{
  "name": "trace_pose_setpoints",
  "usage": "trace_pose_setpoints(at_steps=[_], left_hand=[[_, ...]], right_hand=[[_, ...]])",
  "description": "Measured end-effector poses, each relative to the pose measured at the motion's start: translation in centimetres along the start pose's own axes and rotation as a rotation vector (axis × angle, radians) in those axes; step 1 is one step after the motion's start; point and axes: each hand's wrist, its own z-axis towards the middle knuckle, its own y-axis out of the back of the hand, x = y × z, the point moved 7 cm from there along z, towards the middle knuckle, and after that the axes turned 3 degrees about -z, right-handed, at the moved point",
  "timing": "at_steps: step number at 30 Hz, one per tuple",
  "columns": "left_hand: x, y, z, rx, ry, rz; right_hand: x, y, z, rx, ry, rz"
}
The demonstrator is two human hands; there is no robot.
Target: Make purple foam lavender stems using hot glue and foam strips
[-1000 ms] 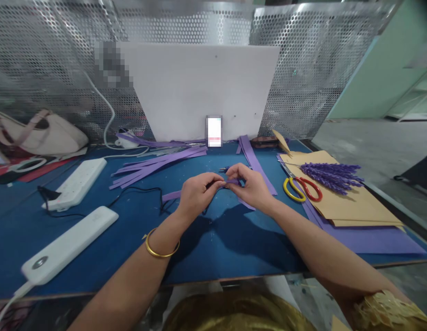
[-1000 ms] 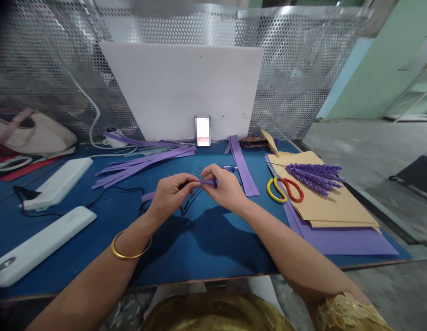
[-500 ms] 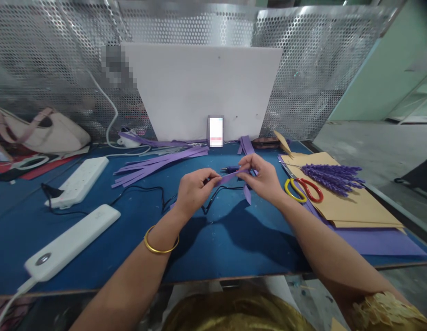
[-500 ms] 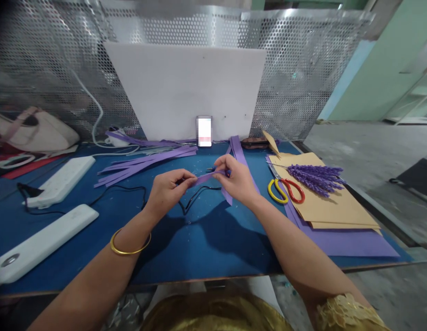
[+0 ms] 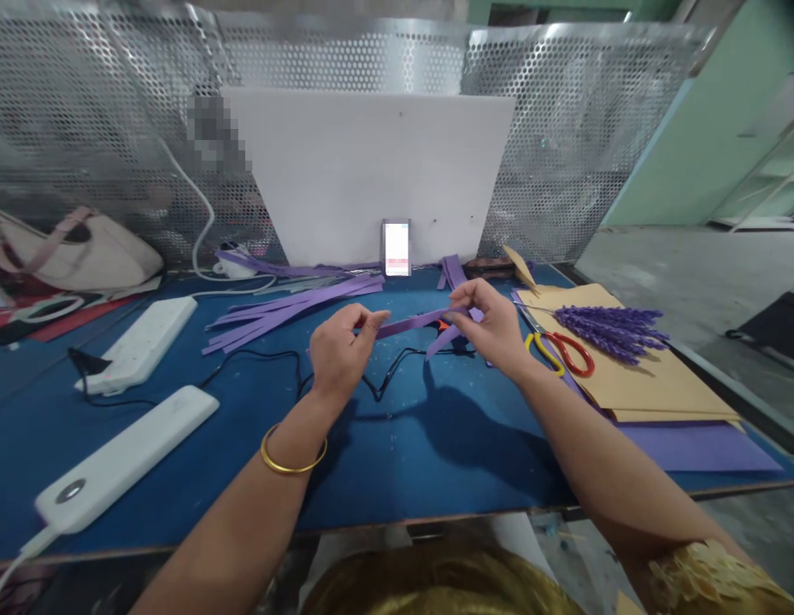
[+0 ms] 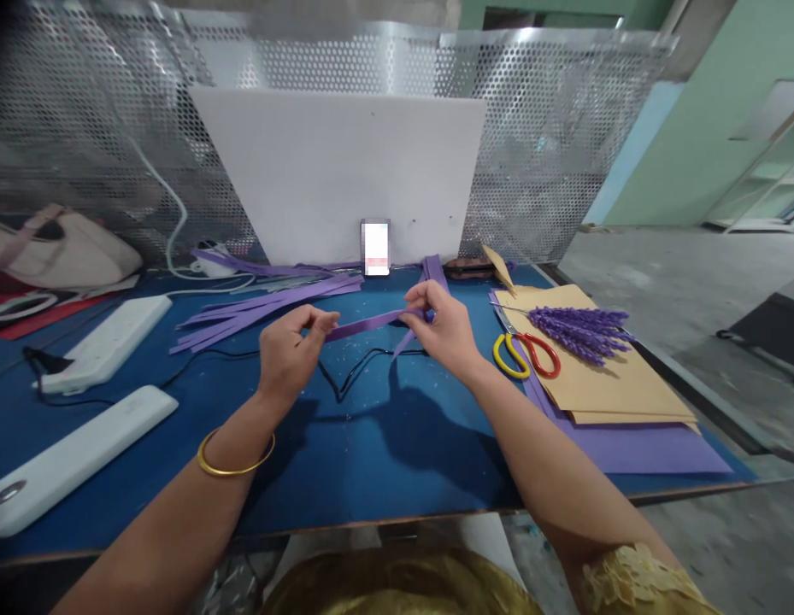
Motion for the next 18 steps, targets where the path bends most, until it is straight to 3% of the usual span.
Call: trace_pose_setpoints(at_steps=[4, 10, 14, 18], left_hand=[[-0.3, -1.3, -0.2, 0.115, 0.019, -0.201], [0.0, -1.7, -0.2, 0.148, 0.079, -0.202], [0.9, -1.4, 0.1, 0.102, 0.146, -0.245], [1.8, 0.1, 0.6, -0.023, 0.175, -0.204]], right_hand=[[-0.1, -0.7, -0.3, 0.034, -0.006, 0.014], [0.3, -1.1, -0.4, 0.054, 0.018, -0.026], [0.4, -1.2, -0.5, 0.069, 0.007, -0.070], [0.3, -0.8, -0.3, 0.042, 0.009, -0.085]])
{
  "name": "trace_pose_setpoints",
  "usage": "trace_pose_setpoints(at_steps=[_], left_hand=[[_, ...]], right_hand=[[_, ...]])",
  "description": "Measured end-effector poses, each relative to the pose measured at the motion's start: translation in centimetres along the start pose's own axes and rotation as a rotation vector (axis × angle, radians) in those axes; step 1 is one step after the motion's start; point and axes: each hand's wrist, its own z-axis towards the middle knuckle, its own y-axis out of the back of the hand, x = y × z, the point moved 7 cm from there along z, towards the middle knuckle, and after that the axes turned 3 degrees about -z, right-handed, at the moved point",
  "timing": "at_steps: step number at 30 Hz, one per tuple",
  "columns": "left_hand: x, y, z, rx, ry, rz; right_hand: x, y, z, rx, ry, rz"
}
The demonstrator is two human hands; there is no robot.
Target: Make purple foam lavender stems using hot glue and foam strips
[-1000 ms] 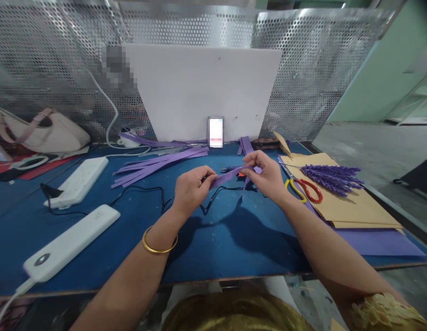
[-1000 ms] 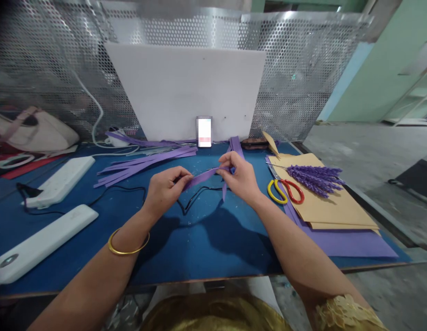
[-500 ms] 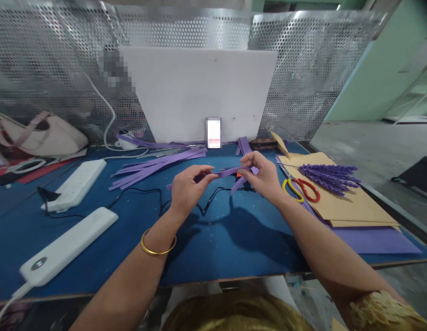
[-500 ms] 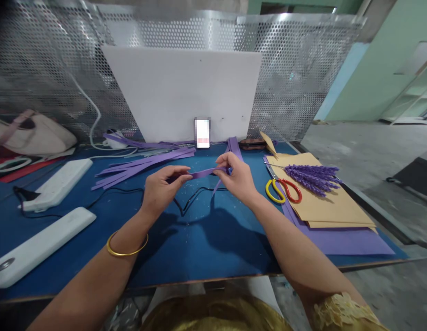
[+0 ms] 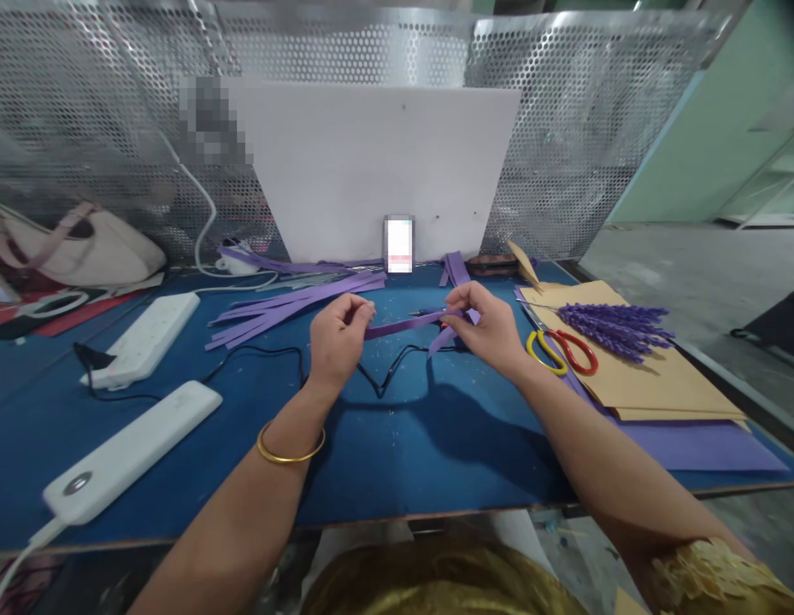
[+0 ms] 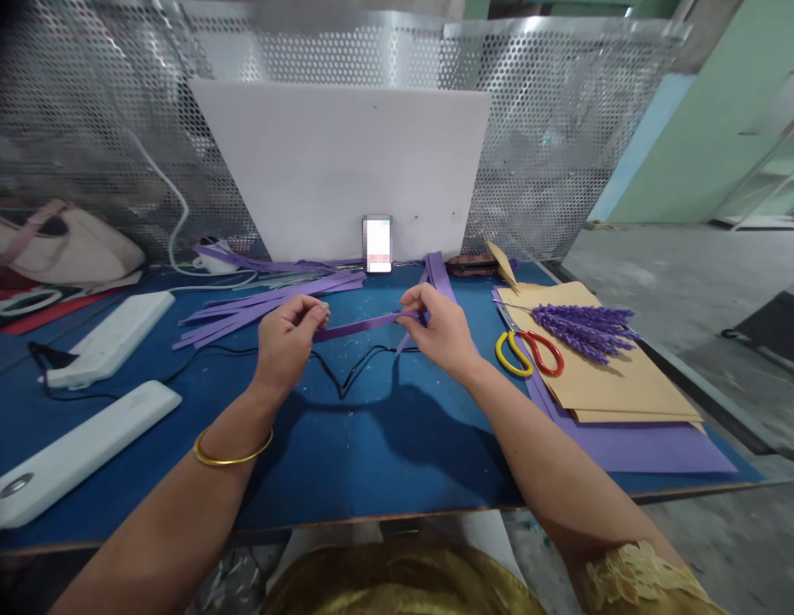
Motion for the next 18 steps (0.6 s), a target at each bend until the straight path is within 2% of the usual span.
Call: trace_pose_setpoints(at_steps=[3, 5, 7, 10, 12, 15, 18], left_hand=[[-0.5, 1.6, 0.2, -0.154, -0.054, 0.118], [-0.8, 2.1, 0.1, -0.203, -0.080, 0.164], [-1.2, 1.4, 0.0, -0.129, -0.118, 0.145], [-1.4, -0.6, -0.2, 0.089, -0.156, 0.088], [-1.5, -1.6, -0.4, 0.190, -0.165, 0.094], [-1.6, -2.1, -0.7, 0.240, -0.196, 0.162], [-1.8, -2.0, -0.7, 0.231, -0.228, 0.246]], right_hand=[[-0.1, 0.2, 0.1, -0.013, -0.002, 0.001], [-0.1, 0.1, 0.1, -0.010, 0.004, 0.002], [0.0, 0.0, 0.0, -0.005, 0.014, 0.005], [0.0, -0.3, -0.1, 0.008, 0.021, -0.001], [0.0, -0.4, -0.1, 0.016, 0.015, -0.017], [0.0, -0.5, -0.1, 0.028, 0.009, -0.036], [0.2, -0.5, -0.2, 0.043, 0.014, -0.046]])
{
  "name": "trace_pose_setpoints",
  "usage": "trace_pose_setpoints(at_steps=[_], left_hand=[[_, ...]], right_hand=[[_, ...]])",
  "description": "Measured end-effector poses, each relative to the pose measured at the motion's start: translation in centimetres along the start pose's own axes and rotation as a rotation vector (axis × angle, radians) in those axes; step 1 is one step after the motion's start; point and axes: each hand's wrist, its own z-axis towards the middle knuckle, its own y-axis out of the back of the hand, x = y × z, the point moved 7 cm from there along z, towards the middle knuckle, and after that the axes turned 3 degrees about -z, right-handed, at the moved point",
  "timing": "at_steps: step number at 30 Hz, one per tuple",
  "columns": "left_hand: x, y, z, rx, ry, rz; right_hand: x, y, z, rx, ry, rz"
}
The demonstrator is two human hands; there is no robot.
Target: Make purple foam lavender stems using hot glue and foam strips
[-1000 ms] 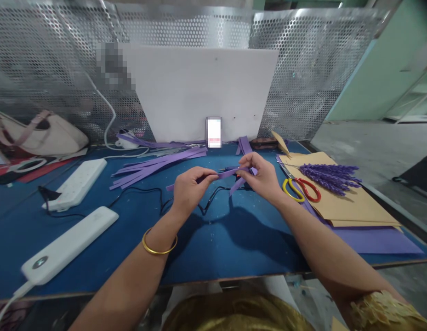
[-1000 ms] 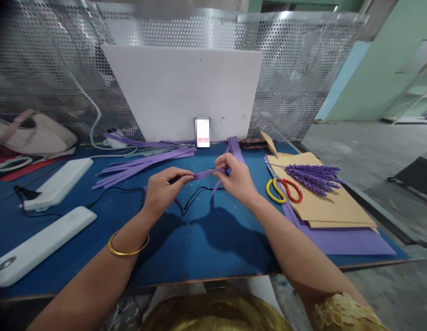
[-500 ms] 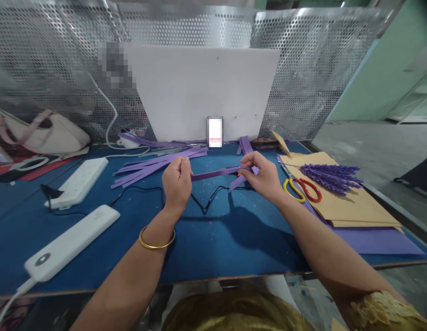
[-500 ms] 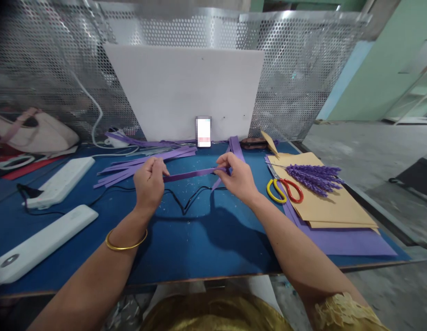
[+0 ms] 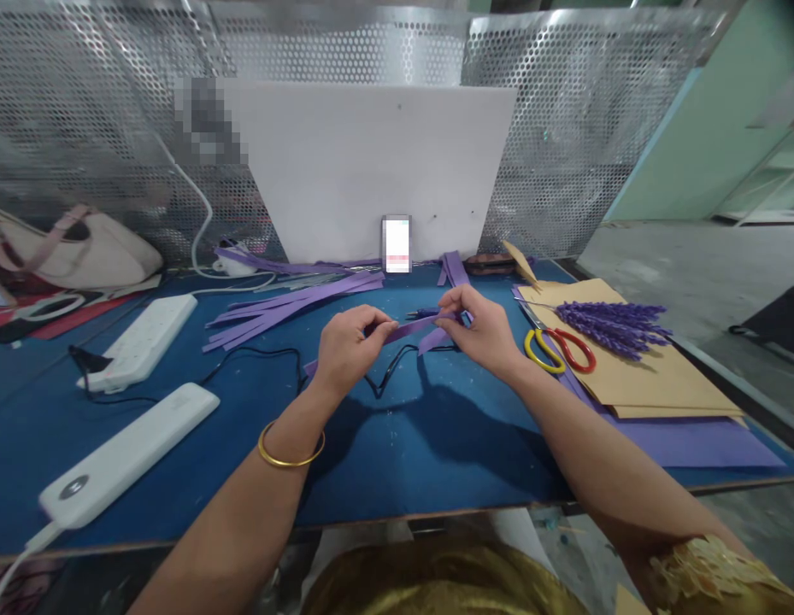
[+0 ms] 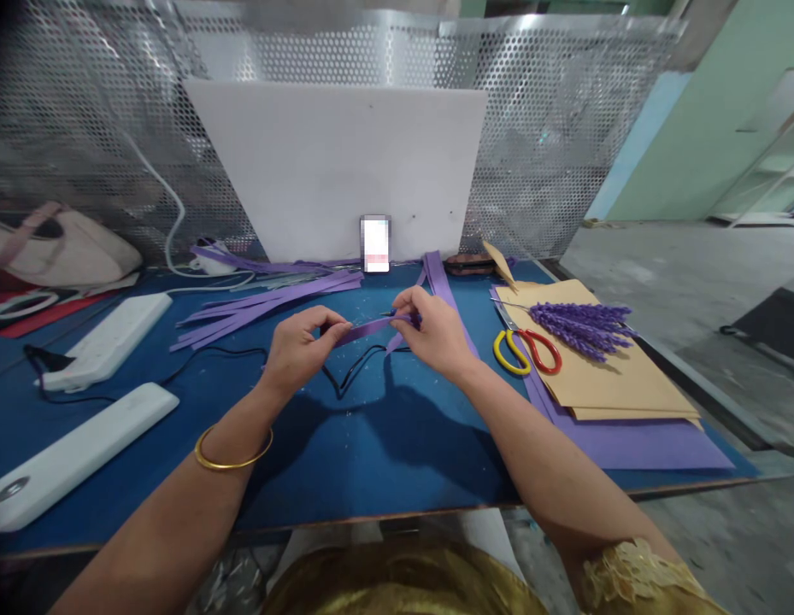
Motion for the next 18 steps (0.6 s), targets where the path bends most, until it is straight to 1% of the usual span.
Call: trace_pose_setpoints(at_steps=[4, 6, 8, 13, 18], left_hand=[[-1.0, -0.2, -0.1, 0.018, -0.121, 0.129], [-1.2, -0.3, -0.1, 0.026, -0.155, 0.152], [-1.1, -0.3, 0.0, 0.013, -0.141, 0.127], [-0.4, 0.3, 0.0, -0.073, -0.034, 0.052], [-0.1, 0.4, -0.2, -0.121, 0.015, 0.030]], right_hand=[[0.2, 0.0, -0.1, 0.011, 0.003, -0.022], [0.2, -0.1, -0.2, 0.014, 0.006, -0.026], [0.3, -0.2, -0.2, 0.021, 0.012, -0.028], [0.6, -0.5, -0.4, 0.040, 0.025, -0.019], [0.7, -0.8, -0.5, 0.066, 0.012, -0.008]])
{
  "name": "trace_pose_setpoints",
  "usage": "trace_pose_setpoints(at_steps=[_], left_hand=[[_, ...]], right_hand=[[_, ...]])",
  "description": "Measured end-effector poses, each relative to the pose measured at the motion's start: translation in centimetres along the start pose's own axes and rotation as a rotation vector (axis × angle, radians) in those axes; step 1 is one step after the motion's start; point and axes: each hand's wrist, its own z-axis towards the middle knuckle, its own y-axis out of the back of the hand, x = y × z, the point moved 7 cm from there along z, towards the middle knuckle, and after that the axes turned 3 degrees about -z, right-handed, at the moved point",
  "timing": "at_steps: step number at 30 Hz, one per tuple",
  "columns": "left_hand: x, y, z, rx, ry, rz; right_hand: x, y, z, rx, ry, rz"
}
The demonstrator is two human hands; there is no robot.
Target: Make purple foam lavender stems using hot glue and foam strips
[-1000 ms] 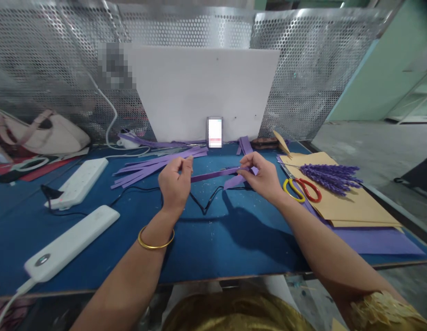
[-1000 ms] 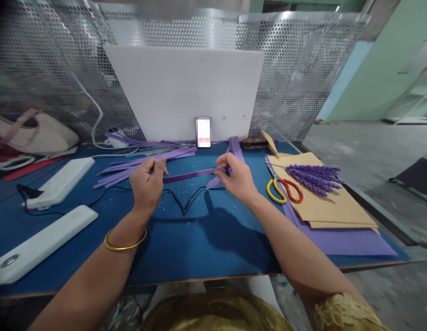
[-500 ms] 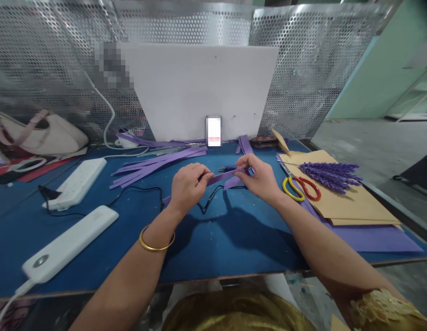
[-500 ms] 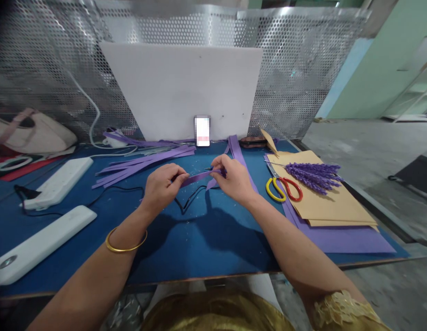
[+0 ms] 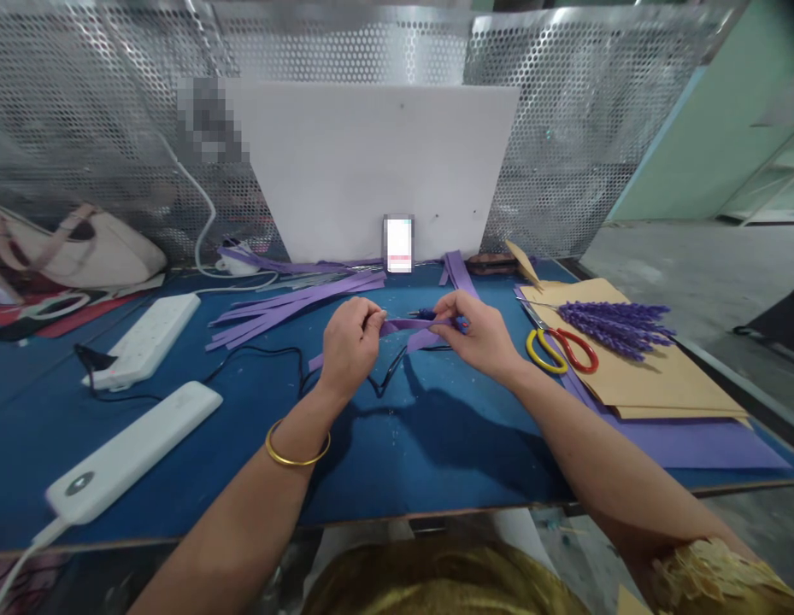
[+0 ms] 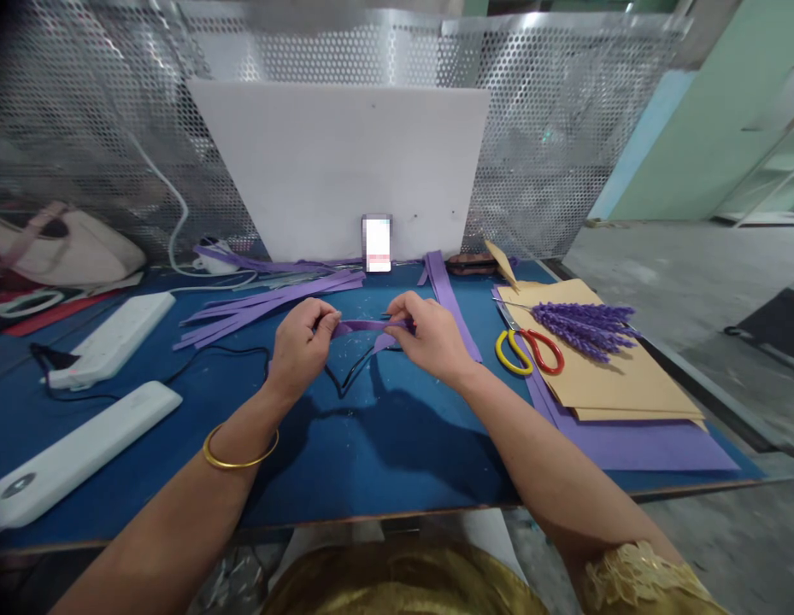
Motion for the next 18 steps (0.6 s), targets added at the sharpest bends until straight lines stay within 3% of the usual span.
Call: trace_pose_setpoints(at_steps=[5, 10, 15, 18], left_hand=[[1.1, 0.9, 0.4, -0.083, 0.020, 0.003], [2.8, 2.4, 0.6, -0.224, 0.137, -0.070], [1.5, 3.4, 0.0, -0.342, 0.089, -0.027], [0.4, 2.8, 0.1, -0.279, -0.016, -0.051]], right_hand=[[-0.6, 0.1, 0.3, 0.010, -0.006, -0.001], [-1.3, 0.6, 0.7, -0.026, -0.019, 0.015], [-1.5, 0.9, 0.7, -0.067, -0.030, 0.022], [-1.5, 0.8, 0.6, -0.077, -0.032, 0.042]])
